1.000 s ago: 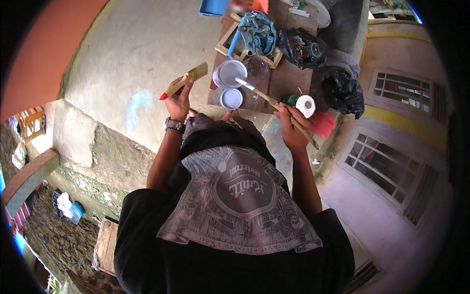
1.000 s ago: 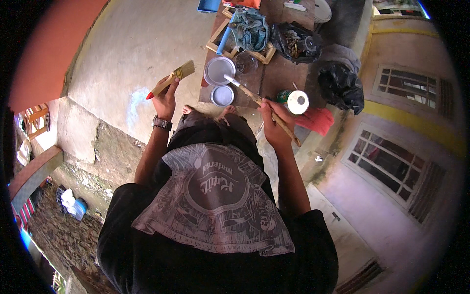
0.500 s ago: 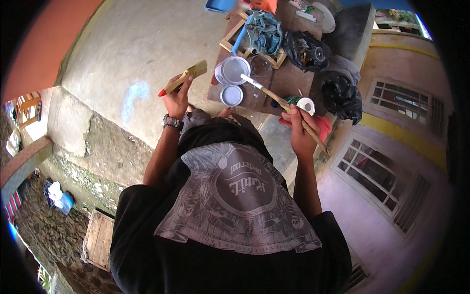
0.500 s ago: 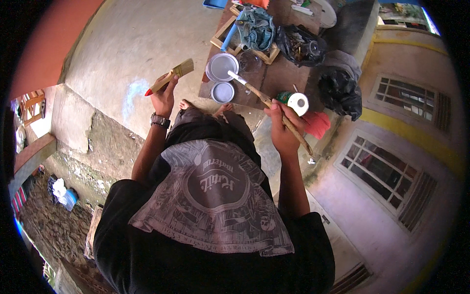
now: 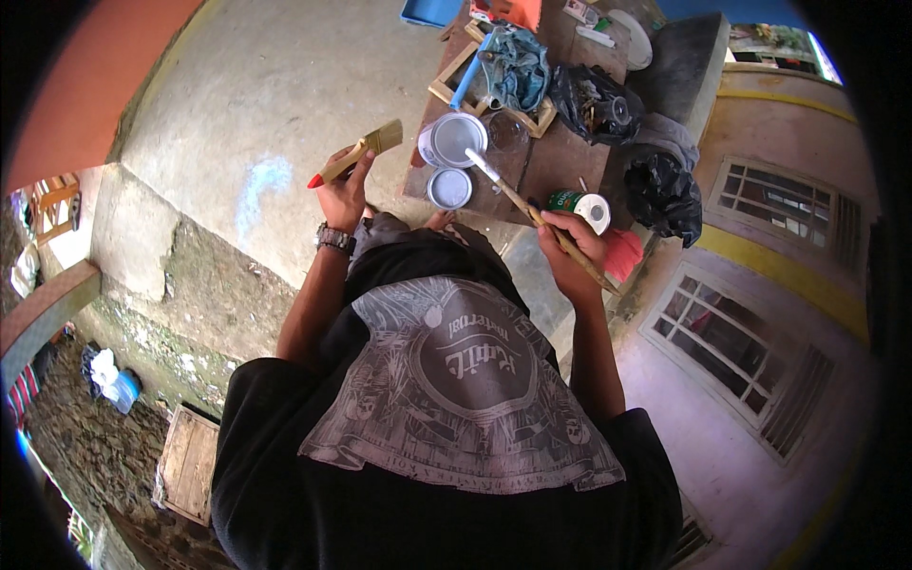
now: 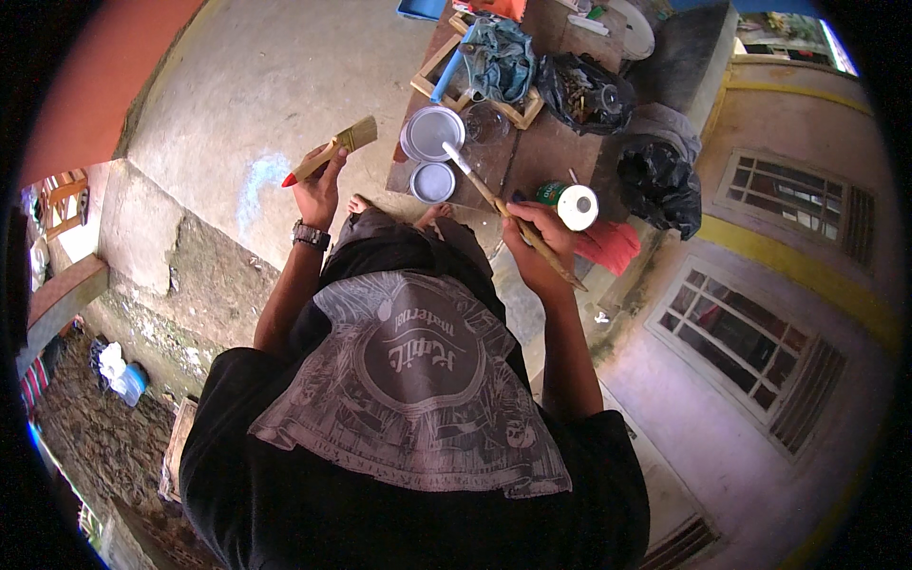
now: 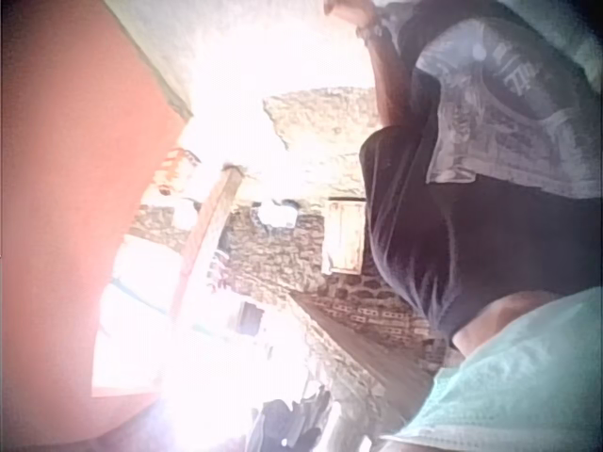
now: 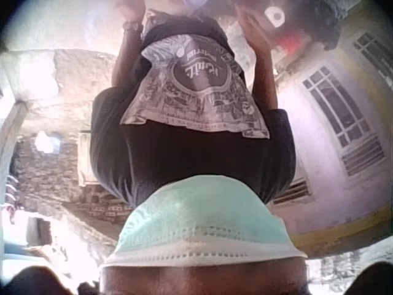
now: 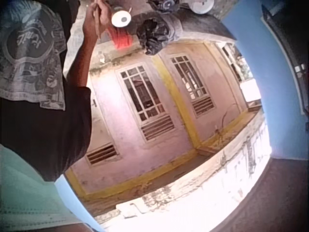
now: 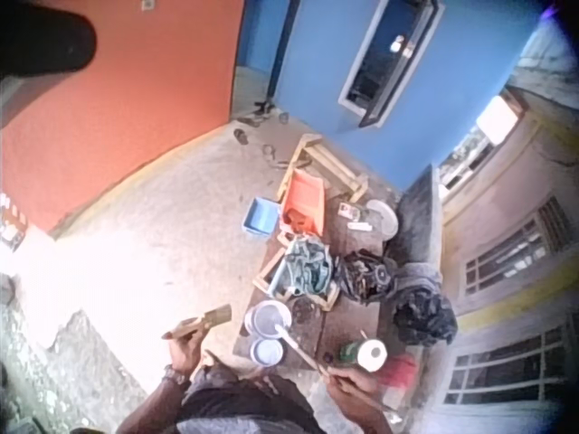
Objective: The person opens a paint can, pours some paint into a smaller container, and stirs it with a brush. They then add a green liquid from a can into the paint and continue mixing.
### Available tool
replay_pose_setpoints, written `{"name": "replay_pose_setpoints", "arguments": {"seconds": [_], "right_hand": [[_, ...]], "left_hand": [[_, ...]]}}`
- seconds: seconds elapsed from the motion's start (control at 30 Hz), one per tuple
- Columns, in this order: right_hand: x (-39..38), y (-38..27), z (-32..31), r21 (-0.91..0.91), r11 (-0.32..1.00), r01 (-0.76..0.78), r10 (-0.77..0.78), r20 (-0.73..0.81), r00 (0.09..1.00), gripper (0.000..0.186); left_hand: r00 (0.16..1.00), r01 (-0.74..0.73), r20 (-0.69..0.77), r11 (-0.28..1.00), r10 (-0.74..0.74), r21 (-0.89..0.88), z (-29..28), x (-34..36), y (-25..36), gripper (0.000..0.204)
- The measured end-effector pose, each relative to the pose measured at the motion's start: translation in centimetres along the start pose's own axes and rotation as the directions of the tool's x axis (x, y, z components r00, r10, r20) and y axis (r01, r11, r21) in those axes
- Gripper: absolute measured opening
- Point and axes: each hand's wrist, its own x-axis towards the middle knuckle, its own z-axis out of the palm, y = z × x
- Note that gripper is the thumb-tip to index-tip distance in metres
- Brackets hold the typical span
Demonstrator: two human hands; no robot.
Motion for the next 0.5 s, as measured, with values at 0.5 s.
{"name": "replay_pose_setpoints", "arguments": {"seconds": [0.5], "right_hand": [[1.0, -1.2, 0.0, -0.054, 0.998, 0.035, -0.031, 0.067, 0.997, 0.026]], "left_hand": [[1.0, 0.012, 0.007, 0.999, -0.012, -0.033, 0.3, -0.2, 0.3, 0.039]]}}
